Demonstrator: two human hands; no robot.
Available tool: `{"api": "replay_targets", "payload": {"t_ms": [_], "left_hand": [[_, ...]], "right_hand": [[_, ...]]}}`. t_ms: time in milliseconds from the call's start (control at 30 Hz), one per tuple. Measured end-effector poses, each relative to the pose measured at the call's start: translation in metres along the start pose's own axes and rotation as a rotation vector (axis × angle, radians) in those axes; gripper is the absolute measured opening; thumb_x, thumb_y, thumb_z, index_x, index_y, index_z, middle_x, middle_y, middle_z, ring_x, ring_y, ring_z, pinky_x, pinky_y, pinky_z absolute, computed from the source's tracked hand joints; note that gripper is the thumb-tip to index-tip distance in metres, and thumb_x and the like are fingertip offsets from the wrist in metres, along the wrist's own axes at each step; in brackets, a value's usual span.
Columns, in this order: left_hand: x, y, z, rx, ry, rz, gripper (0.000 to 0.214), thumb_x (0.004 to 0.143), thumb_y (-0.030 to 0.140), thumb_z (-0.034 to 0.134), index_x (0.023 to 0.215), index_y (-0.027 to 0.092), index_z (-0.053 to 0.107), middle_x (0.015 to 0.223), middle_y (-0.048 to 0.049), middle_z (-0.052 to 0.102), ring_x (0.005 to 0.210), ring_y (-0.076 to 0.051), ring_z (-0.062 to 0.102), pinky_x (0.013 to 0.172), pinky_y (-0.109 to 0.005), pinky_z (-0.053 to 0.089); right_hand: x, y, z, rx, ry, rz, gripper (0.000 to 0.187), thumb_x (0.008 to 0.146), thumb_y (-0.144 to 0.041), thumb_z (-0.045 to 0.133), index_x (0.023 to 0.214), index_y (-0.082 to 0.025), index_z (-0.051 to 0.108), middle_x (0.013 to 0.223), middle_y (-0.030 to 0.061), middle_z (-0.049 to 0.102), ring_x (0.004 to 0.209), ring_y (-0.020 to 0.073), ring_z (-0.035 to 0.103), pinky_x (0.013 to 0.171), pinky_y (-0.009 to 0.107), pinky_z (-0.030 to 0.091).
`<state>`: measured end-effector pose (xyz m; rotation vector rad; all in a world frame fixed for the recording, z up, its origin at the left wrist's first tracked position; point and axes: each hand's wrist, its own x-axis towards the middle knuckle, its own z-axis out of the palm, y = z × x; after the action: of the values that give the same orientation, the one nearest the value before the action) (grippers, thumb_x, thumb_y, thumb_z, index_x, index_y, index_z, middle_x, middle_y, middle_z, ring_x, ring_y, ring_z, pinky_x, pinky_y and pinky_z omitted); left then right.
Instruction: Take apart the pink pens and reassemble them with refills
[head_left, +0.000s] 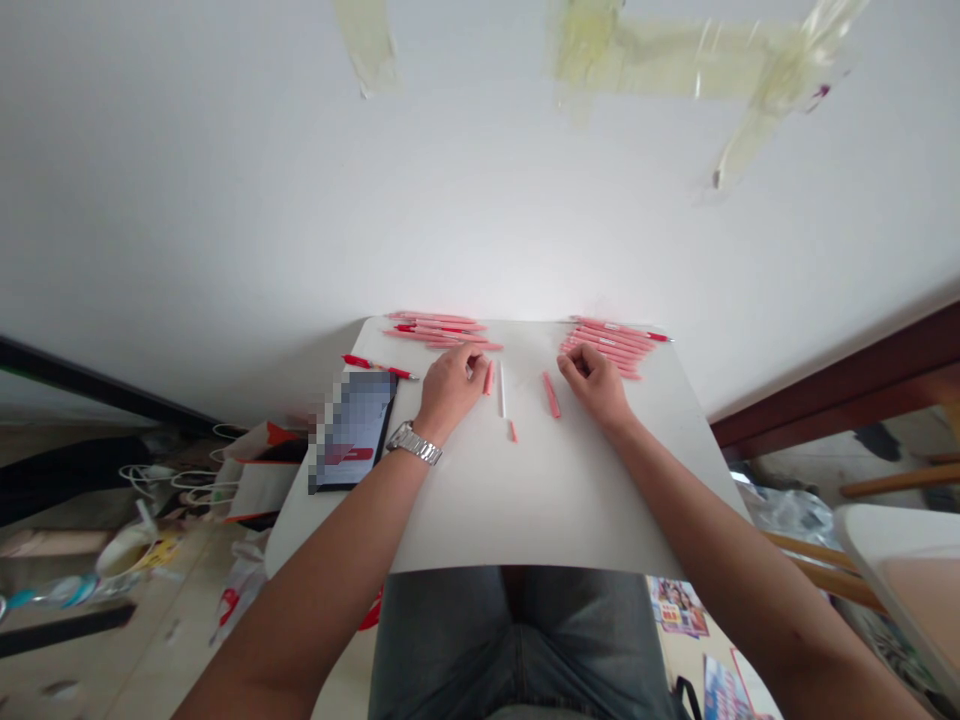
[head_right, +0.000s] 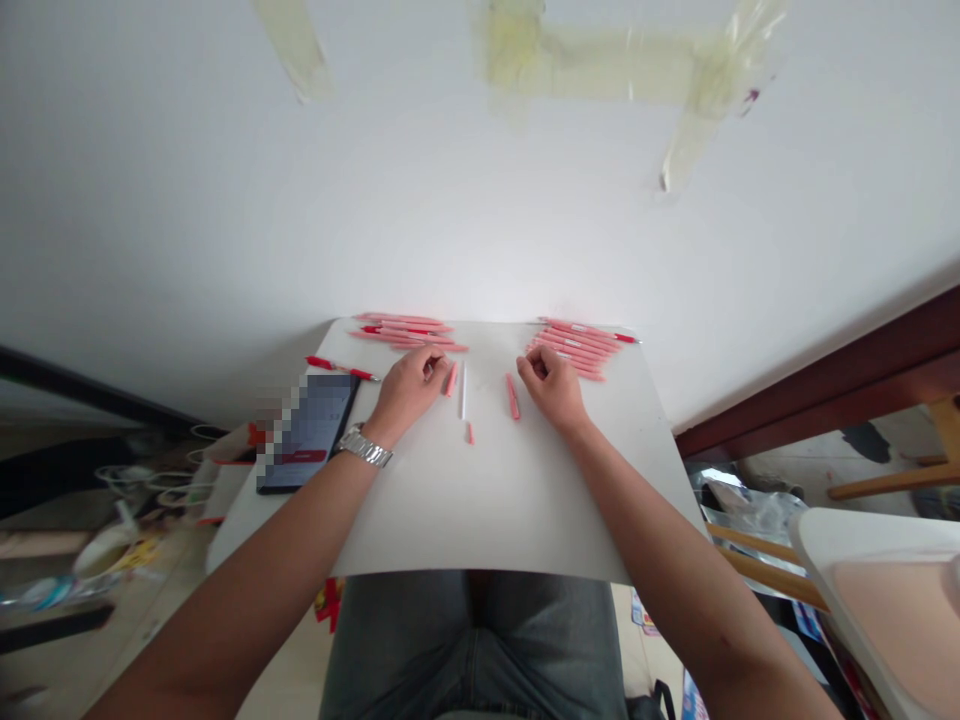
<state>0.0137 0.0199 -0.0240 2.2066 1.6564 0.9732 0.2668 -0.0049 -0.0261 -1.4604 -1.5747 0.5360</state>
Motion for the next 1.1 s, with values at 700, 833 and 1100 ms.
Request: {"api": "replay_targets", "payload": {"t_ms": [700, 833, 1100], "left_hand": [[-0.0002, 0.0017, -0.0011, -0.005, -0.010, 0.002, 0.011, 0.097, 0.029, 0.056, 0.091, 0.023, 0.064, 0.091, -0.0044, 0.072, 0.083, -0.020, 0.064, 0.075, -0.032, 0.047], [-0.0008, 0.0015, -0.0006, -0.007, -0.008, 0.008, 0.011, 0.097, 0.029, 0.057, 0.091, 0.023, 0.063, 0.092, -0.0043, 0.072, 0.084, -0.020, 0.065, 0.076, -0.032, 0.047], [-0.0005, 0.0004, -0.0003, -0.003, -0.009, 0.015, 0.011, 0.096, 0.029, 0.057, 0.089, 0.023, 0.063, 0.090, -0.0040, 0.071, 0.084, -0.020, 0.065, 0.076, -0.032, 0.048]], "right_hand": [[0.0002, 0.0043, 0.0019, 0.006, 0.001, -0.002, 0.029, 0.092, -0.046, 0.059, 0.077, -0.022, 0.052, 0.066, -0.0040, 0.045, 0.060, 0.0136, 0.039, 0.059, 0.029, 0.032], [0.0001, 0.0042, 0.0019, -0.004, -0.003, -0.002, 0.029, 0.092, -0.047, 0.059, 0.077, -0.023, 0.052, 0.065, -0.0038, 0.045, 0.060, 0.0137, 0.040, 0.059, 0.029, 0.032], [-0.0022, -0.0027, -0.0001, -0.133, -0.027, -0.049, 0.027, 0.094, -0.044, 0.058, 0.078, -0.023, 0.054, 0.064, -0.0028, 0.050, 0.059, 0.0141, 0.044, 0.058, 0.029, 0.032]]}}
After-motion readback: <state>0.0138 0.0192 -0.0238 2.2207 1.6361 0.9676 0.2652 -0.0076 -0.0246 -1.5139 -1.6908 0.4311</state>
